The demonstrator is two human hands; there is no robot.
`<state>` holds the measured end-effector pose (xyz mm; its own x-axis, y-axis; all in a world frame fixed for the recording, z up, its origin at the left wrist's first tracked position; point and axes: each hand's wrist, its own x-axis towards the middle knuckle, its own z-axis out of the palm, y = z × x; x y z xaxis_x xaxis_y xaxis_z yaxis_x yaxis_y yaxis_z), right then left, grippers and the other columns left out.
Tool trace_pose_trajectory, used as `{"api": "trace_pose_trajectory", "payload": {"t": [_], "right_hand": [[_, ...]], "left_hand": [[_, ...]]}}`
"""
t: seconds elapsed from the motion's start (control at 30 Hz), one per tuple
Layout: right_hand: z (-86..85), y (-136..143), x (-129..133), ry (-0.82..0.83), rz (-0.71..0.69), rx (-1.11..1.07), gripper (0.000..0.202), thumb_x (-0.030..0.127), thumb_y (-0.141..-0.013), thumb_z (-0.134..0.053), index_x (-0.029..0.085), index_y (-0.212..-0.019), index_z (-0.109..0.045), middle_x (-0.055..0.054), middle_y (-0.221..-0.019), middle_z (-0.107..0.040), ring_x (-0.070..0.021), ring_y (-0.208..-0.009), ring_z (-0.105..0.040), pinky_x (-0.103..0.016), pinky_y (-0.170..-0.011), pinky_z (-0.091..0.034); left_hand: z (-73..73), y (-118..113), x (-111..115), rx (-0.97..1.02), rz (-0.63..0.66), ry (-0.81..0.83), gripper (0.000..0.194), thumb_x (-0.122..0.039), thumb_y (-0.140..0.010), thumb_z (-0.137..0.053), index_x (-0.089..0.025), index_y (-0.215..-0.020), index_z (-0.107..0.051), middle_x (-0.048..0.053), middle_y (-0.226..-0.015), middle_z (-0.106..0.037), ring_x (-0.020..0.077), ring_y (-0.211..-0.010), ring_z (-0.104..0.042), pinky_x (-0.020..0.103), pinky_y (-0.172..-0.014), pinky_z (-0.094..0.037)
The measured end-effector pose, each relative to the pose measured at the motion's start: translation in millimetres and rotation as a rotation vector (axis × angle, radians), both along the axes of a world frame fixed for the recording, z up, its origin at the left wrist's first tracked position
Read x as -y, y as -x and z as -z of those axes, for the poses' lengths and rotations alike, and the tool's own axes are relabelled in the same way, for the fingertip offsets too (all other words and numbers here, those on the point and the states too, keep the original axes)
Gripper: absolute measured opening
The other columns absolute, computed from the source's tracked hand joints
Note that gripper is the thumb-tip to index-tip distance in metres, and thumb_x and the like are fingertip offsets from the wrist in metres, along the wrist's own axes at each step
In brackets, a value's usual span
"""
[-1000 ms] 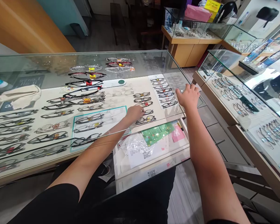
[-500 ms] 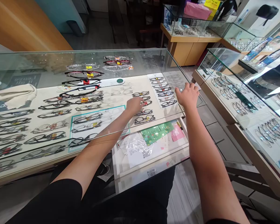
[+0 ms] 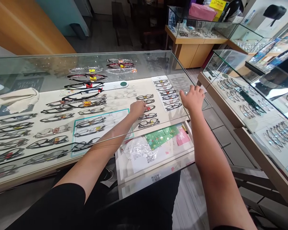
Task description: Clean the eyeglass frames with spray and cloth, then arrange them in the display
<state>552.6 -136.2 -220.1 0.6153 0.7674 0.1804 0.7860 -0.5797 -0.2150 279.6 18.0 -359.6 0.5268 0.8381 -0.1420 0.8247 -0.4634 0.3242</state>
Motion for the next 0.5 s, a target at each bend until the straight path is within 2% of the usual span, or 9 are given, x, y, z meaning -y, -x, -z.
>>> {"api": "trace_pose_trajectory", "payload": {"t": [0.23, 0.5], "right_hand": [[2.1, -1.4, 0.0, -0.007, -0.007, 0.015, 0.078, 0.067, -0.104, -0.042, 0.015, -0.16, -0.052, -0.028, -0.165, -0.052, -0.0503, -0.151, -0.045, -0.07, -0.123, -0.04], [1.9, -1.6, 0.3, -0.026, -0.011, -0.008, 0.079, 0.067, -0.103, -0.043, 0.013, -0.16, -0.053, -0.028, -0.166, -0.051, -0.0501, -0.151, -0.044, -0.069, -0.125, -0.037]], "left_hand": [[-4.8, 4.8, 4.8, -0.017, -0.018, -0.042, 0.029, -0.042, -0.101, -0.066, -0.025, -0.109, -0.089, 0.015, -0.107, -0.085, 0.0362, -0.117, -0.075, 0.041, -0.091, -0.055], [-7.2, 4.9, 5.5, -0.017, -0.002, -0.039, 0.032, -0.044, -0.099, -0.068, -0.025, -0.114, -0.089, 0.015, -0.103, -0.085, 0.0359, -0.117, -0.075, 0.042, -0.094, -0.055]]}}
